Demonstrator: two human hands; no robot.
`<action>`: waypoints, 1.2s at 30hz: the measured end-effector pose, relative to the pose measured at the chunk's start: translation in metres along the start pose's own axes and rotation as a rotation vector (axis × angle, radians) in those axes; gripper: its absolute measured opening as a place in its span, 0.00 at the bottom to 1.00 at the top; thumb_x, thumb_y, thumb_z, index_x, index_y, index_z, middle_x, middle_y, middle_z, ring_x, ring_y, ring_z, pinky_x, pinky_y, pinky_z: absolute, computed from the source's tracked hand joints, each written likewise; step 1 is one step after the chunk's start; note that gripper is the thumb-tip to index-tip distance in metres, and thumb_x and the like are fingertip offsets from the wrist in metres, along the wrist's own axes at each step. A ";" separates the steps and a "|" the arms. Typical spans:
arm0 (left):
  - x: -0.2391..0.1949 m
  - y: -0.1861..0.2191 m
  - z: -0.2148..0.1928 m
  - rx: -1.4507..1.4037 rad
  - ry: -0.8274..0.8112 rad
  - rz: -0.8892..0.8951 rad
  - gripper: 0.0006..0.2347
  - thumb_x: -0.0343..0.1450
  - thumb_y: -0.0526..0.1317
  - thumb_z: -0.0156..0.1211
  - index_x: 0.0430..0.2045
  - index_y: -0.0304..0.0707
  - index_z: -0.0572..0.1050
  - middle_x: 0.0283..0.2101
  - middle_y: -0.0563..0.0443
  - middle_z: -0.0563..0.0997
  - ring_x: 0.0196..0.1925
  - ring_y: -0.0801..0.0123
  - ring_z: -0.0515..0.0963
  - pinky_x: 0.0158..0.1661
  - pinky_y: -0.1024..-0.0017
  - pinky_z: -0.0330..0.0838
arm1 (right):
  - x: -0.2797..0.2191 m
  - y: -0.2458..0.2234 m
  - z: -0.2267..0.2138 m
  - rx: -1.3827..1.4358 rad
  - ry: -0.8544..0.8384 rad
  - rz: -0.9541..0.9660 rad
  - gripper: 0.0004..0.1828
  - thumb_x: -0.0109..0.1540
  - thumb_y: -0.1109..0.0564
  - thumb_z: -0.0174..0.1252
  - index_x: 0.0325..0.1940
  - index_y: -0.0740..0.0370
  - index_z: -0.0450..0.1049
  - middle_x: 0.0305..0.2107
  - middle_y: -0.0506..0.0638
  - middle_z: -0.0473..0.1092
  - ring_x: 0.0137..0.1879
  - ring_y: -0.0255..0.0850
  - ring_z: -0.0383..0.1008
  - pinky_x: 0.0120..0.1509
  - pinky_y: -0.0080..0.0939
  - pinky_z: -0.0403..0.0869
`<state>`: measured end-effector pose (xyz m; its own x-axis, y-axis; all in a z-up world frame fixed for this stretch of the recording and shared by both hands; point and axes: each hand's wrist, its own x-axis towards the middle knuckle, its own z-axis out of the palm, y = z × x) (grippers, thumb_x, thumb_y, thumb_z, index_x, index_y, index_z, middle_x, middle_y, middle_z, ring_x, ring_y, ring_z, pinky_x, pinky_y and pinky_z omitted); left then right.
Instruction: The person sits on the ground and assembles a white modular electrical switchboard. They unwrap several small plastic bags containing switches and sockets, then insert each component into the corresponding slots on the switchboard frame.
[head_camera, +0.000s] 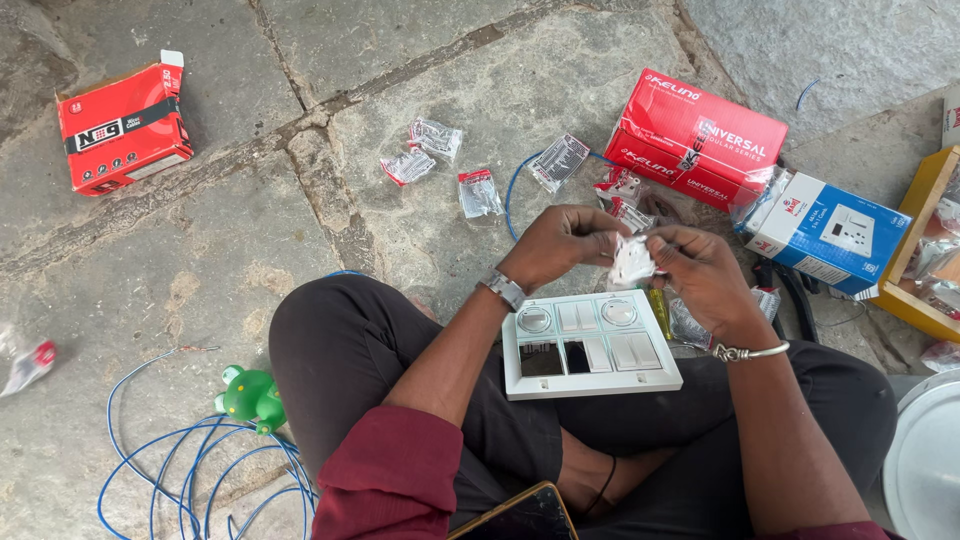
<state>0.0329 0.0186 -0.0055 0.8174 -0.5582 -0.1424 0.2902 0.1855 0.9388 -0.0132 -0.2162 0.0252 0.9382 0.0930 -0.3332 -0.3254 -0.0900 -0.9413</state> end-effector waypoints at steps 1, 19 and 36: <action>0.002 -0.002 0.001 0.019 0.063 -0.023 0.08 0.74 0.32 0.60 0.44 0.27 0.78 0.41 0.44 0.84 0.43 0.66 0.86 0.47 0.70 0.84 | 0.001 0.001 0.000 -0.013 0.025 -0.018 0.13 0.68 0.54 0.57 0.48 0.66 0.79 0.33 0.44 0.75 0.36 0.29 0.70 0.39 0.30 0.70; 0.006 -0.005 0.006 0.220 0.250 0.081 0.08 0.75 0.38 0.53 0.43 0.35 0.73 0.30 0.55 0.77 0.25 0.78 0.76 0.26 0.70 0.78 | -0.012 -0.035 0.030 -0.675 0.482 -0.649 0.07 0.68 0.61 0.65 0.48 0.67 0.82 0.39 0.52 0.77 0.43 0.32 0.75 0.46 0.32 0.73; 0.013 -0.026 -0.010 -0.695 0.102 -0.199 0.18 0.79 0.51 0.45 0.50 0.35 0.73 0.39 0.47 0.83 0.34 0.66 0.82 0.33 0.69 0.75 | -0.050 -0.079 0.026 -0.741 0.589 -0.462 0.07 0.70 0.56 0.70 0.49 0.61 0.83 0.39 0.52 0.79 0.38 0.41 0.77 0.45 0.38 0.73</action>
<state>0.0406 0.0146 -0.0346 0.7488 -0.5631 -0.3496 0.6592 0.5777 0.4814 -0.0373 -0.1883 0.1149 0.9264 -0.2055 0.3156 0.0456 -0.7706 -0.6357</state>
